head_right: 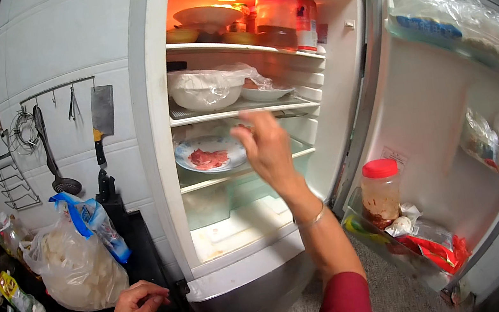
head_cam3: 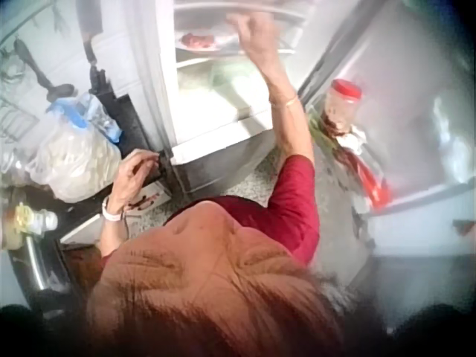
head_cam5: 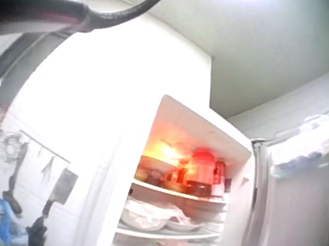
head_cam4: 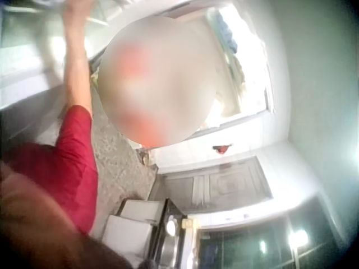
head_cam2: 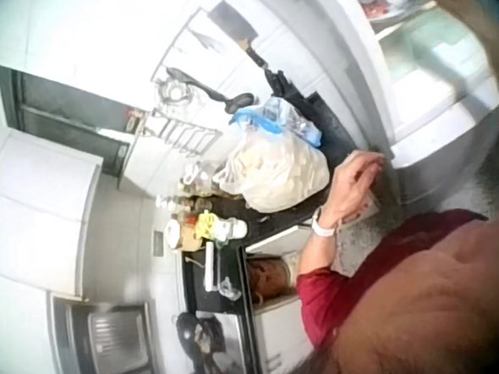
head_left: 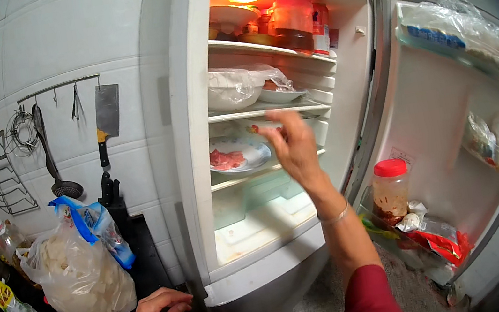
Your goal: The person takes a bowl of meat from the refrigerator, puts the meat into a wok with a spatula, washes a large squash in a sink, and then slices the squash on a cutting board using a cleaver.
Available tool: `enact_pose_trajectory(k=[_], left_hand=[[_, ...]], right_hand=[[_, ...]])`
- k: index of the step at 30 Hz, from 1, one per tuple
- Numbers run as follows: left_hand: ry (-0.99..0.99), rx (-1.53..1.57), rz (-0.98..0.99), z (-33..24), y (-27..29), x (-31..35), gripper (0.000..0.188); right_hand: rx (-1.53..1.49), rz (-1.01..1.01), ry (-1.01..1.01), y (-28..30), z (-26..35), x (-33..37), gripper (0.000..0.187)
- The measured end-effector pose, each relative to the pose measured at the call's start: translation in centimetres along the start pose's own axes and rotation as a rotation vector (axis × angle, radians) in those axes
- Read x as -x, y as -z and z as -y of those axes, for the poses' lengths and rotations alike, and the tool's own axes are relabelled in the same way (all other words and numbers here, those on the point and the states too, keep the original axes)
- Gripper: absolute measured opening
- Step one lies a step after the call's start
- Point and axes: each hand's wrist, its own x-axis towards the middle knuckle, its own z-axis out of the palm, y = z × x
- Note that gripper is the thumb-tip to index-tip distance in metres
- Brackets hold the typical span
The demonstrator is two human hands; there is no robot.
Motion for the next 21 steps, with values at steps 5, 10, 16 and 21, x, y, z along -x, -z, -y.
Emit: enact_pose_trajectory(k=[5, 10, 16, 21], left_hand=[[-0.014, -0.010, 0.013, 0.2, 0.3, 0.4, 0.018], [-0.029, 0.004, 0.020, 0.4, 0.3, 0.9, 0.018], [-0.036, 0.006, -0.034, -0.7, 0.8, 2.1, 0.015], [-0.009, 0.059, 0.004, -0.3, 1.0, 2.5, 0.016]], right_hand=[[0.050, 0.050, 0.137, -0.7, -0.6, -6.6, 0.059], [0.219, 0.225, 0.096, -1.4, -1.1, -9.2, 0.057], [0.329, 0.191, 0.097, -2.3, -0.9, -10.7, 0.046], [0.341, 0.126, 0.048, -1.9, 0.3, -9.9, 0.045]])
